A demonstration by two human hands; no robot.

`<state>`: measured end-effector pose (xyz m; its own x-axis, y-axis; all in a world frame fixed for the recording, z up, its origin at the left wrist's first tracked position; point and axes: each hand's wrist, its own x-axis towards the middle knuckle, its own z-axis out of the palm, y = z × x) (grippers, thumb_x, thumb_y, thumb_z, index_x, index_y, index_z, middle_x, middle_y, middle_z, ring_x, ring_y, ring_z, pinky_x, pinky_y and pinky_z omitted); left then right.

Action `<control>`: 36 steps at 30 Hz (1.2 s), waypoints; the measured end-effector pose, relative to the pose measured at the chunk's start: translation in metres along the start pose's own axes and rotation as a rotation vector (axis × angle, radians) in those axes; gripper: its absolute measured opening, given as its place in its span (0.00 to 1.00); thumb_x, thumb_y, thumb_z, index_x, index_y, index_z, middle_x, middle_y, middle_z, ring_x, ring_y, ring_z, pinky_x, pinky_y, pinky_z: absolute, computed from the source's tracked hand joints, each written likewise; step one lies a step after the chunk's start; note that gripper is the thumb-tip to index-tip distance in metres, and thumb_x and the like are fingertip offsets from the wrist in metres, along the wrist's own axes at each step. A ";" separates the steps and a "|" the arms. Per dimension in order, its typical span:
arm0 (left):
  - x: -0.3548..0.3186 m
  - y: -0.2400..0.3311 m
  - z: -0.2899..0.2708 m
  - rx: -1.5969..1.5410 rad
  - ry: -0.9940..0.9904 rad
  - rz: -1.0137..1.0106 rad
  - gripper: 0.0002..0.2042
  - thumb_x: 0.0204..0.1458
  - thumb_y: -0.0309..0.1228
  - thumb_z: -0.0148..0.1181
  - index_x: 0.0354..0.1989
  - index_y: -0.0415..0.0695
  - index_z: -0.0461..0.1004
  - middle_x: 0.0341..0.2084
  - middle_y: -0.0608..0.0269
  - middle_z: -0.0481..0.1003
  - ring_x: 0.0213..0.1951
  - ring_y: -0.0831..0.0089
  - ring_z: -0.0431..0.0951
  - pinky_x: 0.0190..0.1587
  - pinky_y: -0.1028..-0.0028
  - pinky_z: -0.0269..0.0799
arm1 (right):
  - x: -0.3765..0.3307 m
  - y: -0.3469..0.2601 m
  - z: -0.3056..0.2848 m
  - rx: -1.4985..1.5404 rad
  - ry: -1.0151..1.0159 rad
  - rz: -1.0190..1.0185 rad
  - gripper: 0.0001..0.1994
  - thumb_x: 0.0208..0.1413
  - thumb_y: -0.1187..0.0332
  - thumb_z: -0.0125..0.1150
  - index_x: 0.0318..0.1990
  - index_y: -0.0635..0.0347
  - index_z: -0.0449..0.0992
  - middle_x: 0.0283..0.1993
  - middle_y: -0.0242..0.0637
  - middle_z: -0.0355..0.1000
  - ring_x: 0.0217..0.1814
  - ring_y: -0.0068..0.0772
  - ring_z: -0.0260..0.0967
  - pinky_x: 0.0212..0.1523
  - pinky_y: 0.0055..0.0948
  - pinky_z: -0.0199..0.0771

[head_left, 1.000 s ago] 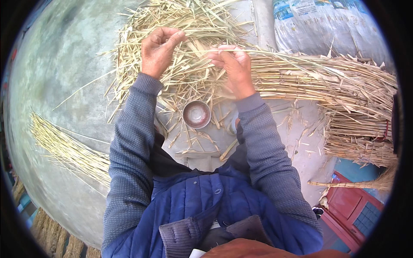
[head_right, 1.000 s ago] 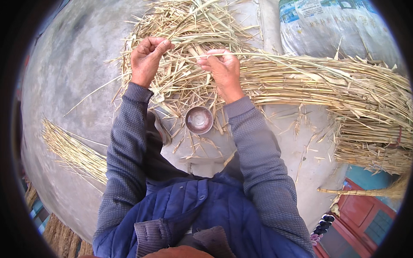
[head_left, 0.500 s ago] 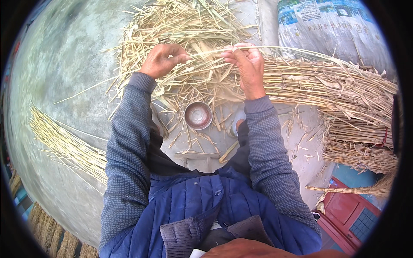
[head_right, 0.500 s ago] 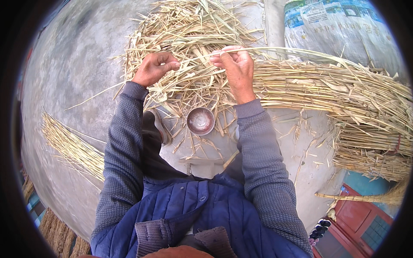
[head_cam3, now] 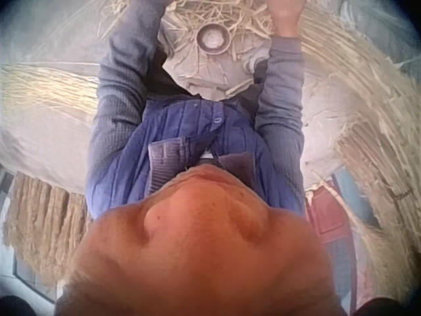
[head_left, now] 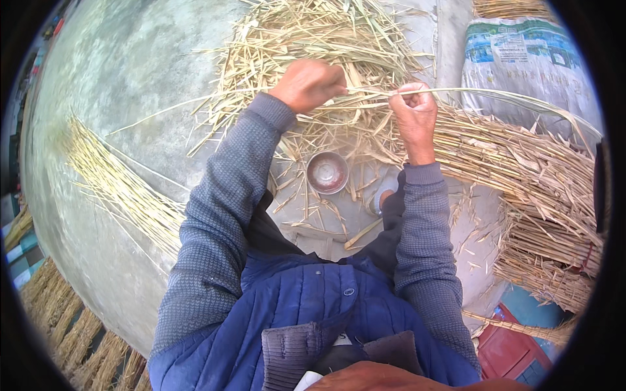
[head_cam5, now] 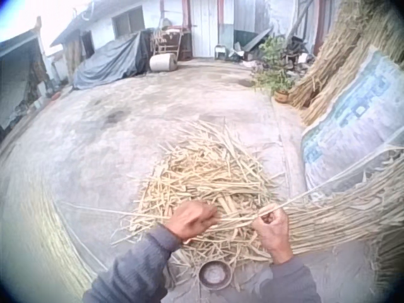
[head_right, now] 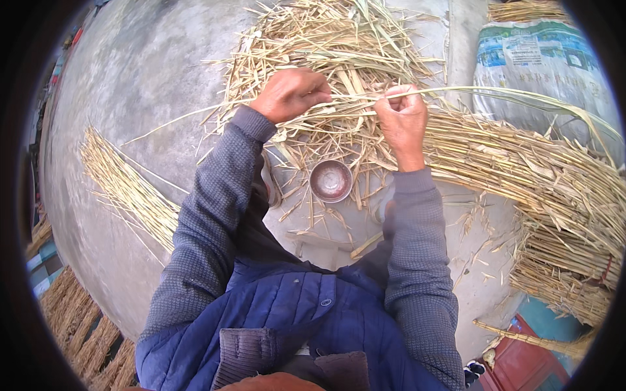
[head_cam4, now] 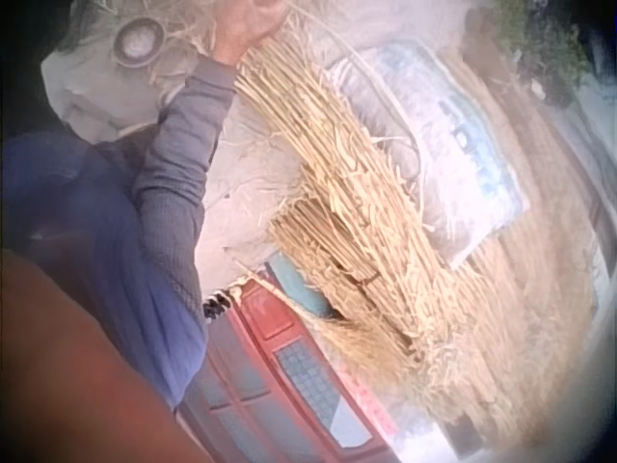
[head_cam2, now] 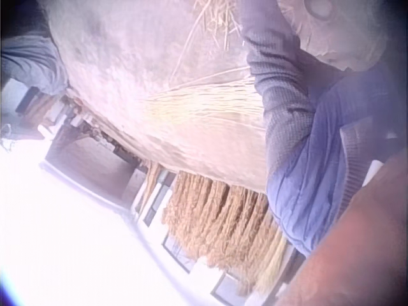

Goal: The person sits on the floor and repeatedly picks up dried plant stalks, strips off the outer layers by hand, and places the processed pieces into a pile. The person continues this repetitive action throughout the clip.

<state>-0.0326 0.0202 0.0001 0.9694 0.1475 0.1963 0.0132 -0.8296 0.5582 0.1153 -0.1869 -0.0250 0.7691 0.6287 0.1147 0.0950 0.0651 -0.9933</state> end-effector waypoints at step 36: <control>-0.451 -0.154 -0.033 0.670 -0.205 -0.875 0.09 0.59 0.41 0.60 0.41 0.52 0.74 0.31 0.55 0.81 0.36 0.49 0.82 0.37 0.54 0.74 | 0.006 0.040 -0.106 -0.943 -0.157 0.217 0.24 0.49 0.60 0.65 0.49 0.70 0.74 0.43 0.56 0.77 0.48 0.53 0.76 0.51 0.43 0.74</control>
<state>-0.4797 0.0990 -0.1479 0.5829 0.7817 -0.2219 0.7793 -0.6151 -0.1196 0.1906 -0.2626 -0.0632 0.7430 0.6544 -0.1403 0.4798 -0.6670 -0.5701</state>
